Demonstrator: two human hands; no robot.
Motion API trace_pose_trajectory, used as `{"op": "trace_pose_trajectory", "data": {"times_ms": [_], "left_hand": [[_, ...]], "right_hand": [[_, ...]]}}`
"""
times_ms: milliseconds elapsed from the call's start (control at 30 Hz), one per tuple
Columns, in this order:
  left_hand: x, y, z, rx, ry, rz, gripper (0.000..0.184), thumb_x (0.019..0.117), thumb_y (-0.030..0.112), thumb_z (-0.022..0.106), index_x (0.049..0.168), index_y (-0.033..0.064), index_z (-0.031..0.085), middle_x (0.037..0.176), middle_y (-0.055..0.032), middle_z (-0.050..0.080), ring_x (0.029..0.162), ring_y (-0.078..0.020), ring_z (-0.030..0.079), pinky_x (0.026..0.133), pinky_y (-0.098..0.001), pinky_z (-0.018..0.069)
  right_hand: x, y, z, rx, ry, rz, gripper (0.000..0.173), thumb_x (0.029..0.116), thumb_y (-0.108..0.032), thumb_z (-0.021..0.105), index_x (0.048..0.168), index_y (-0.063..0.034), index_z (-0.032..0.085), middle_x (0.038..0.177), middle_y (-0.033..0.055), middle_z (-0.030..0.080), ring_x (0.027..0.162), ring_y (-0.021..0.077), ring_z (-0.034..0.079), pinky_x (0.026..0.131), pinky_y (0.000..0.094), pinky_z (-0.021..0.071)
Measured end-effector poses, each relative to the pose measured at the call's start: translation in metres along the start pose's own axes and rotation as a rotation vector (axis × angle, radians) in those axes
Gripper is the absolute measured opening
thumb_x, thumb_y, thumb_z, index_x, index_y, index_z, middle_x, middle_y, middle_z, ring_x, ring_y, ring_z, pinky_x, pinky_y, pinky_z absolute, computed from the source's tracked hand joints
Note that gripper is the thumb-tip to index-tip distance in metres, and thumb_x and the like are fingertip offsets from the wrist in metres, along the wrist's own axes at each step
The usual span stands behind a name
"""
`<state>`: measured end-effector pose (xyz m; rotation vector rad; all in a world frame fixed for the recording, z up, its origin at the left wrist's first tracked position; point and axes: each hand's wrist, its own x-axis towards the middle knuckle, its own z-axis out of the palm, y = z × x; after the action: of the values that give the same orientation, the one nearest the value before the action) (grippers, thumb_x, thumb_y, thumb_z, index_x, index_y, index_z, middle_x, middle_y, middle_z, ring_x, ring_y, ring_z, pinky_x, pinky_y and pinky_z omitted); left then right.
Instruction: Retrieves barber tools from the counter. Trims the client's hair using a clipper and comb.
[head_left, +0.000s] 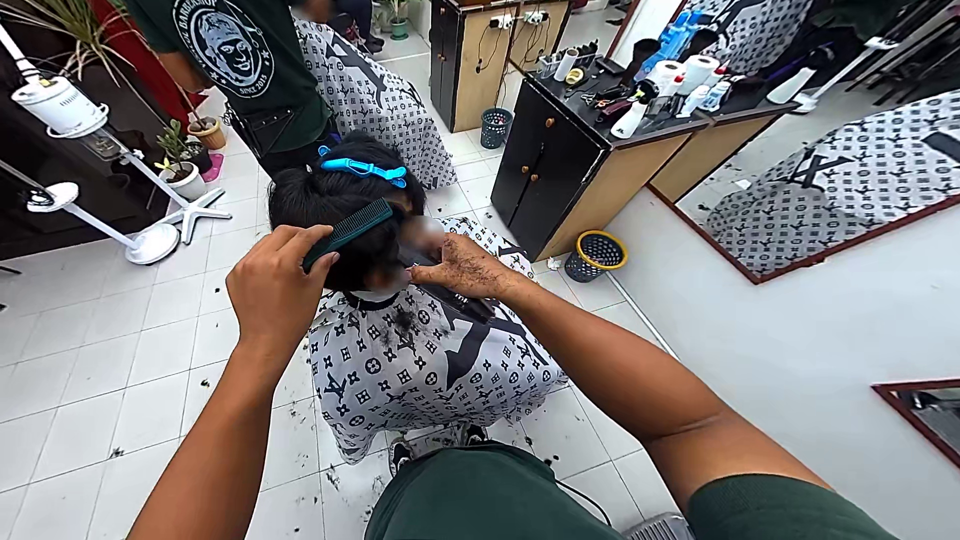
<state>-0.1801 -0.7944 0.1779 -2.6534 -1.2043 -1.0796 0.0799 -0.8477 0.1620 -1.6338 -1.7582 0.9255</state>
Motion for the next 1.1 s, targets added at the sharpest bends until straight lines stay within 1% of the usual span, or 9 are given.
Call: {"op": "trace_pose_trajectory", "data": {"times_ms": [67, 233, 400, 567, 667, 733, 900, 1033, 1100], "left_hand": [[-0.001, -0.001, 0.000, -0.010, -0.011, -0.006, 0.027, 0.0950, 0.017, 0.074, 0.120, 0.0066, 0.074, 0.111, -0.0196, 0.071, 0.096, -0.0390, 0.070, 0.075, -0.0591, 0.0520], [-0.004, -0.004, -0.003, -0.047, 0.008, -0.014, 0.028, 0.0944, 0.017, 0.074, 0.120, 0.0068, 0.074, 0.111, -0.0187, 0.071, 0.097, -0.0376, 0.070, 0.077, -0.0589, 0.0520], [-0.007, -0.006, 0.005, -0.068, -0.007, -0.031, 0.028, 0.0939, 0.017, 0.075, 0.120, 0.0075, 0.074, 0.111, -0.0184, 0.072, 0.096, -0.0373, 0.070, 0.077, -0.0593, 0.0528], [-0.013, -0.012, 0.002, -0.088, 0.023, -0.038, 0.028, 0.0944, 0.019, 0.075, 0.120, 0.0086, 0.074, 0.112, -0.0176, 0.071, 0.096, -0.0362, 0.070, 0.076, -0.0574, 0.0519], [-0.014, -0.013, 0.006, -0.096, 0.011, -0.043, 0.028, 0.0938, 0.019, 0.075, 0.120, 0.0085, 0.074, 0.112, -0.0176, 0.071, 0.096, -0.0361, 0.070, 0.075, -0.0580, 0.0522], [-0.015, -0.014, 0.006, -0.101, 0.008, -0.041, 0.029, 0.0937, 0.018, 0.075, 0.120, 0.0088, 0.074, 0.111, -0.0172, 0.072, 0.095, -0.0356, 0.070, 0.075, -0.0580, 0.0517], [-0.018, -0.018, 0.001, -0.127, 0.032, -0.043, 0.029, 0.0943, 0.020, 0.075, 0.121, 0.0087, 0.074, 0.112, -0.0171, 0.072, 0.098, -0.0339, 0.070, 0.079, -0.0562, 0.0529], [-0.016, -0.016, 0.007, -0.118, 0.017, -0.057, 0.028, 0.0932, 0.018, 0.076, 0.120, 0.0084, 0.074, 0.111, -0.0178, 0.072, 0.096, -0.0361, 0.070, 0.077, -0.0584, 0.0525], [-0.016, -0.014, 0.005, -0.093, 0.014, -0.041, 0.028, 0.0937, 0.018, 0.075, 0.120, 0.0089, 0.074, 0.111, -0.0178, 0.072, 0.096, -0.0366, 0.070, 0.076, -0.0582, 0.0526]], "right_hand": [[-0.002, -0.003, 0.006, 0.022, 0.022, -0.049, 0.040, 0.0911, -0.033, 0.079, 0.111, -0.0026, 0.062, 0.083, 0.0074, 0.066, 0.071, 0.0133, 0.063, 0.068, 0.0335, 0.0531], [-0.005, -0.008, -0.001, -0.164, -0.020, 0.065, 0.040, 0.0911, -0.037, 0.078, 0.103, -0.0016, 0.063, 0.078, 0.0075, 0.063, 0.069, 0.0179, 0.061, 0.067, 0.0402, 0.0506], [-0.005, -0.020, 0.012, -0.111, 0.067, -0.102, 0.046, 0.0886, -0.039, 0.080, 0.112, -0.0031, 0.063, 0.085, 0.0084, 0.067, 0.074, 0.0173, 0.066, 0.069, 0.0382, 0.0554], [-0.011, -0.019, 0.002, -0.260, 0.005, 0.093, 0.043, 0.0895, -0.039, 0.079, 0.106, -0.0029, 0.062, 0.079, 0.0081, 0.063, 0.071, 0.0209, 0.063, 0.066, 0.0429, 0.0520], [-0.013, -0.024, 0.019, -0.211, 0.134, -0.080, 0.044, 0.0876, -0.040, 0.081, 0.106, -0.0042, 0.063, 0.077, 0.0087, 0.065, 0.066, 0.0204, 0.065, 0.060, 0.0403, 0.0545], [-0.016, -0.029, 0.023, -0.233, 0.141, -0.120, 0.046, 0.0888, -0.041, 0.080, 0.111, -0.0052, 0.061, 0.078, 0.0082, 0.065, 0.067, 0.0197, 0.065, 0.059, 0.0387, 0.0547], [-0.014, -0.026, 0.007, -0.294, 0.024, 0.113, 0.042, 0.0896, -0.040, 0.078, 0.103, -0.0046, 0.061, 0.076, 0.0067, 0.062, 0.067, 0.0202, 0.063, 0.063, 0.0419, 0.0521], [-0.013, -0.027, 0.023, -0.196, 0.169, -0.114, 0.044, 0.0879, -0.039, 0.081, 0.108, -0.0039, 0.064, 0.077, 0.0086, 0.066, 0.066, 0.0200, 0.065, 0.059, 0.0399, 0.0552], [-0.015, -0.025, 0.023, -0.189, 0.162, -0.118, 0.042, 0.0899, -0.038, 0.079, 0.110, -0.0043, 0.063, 0.077, 0.0084, 0.066, 0.065, 0.0192, 0.065, 0.059, 0.0389, 0.0546]]}}
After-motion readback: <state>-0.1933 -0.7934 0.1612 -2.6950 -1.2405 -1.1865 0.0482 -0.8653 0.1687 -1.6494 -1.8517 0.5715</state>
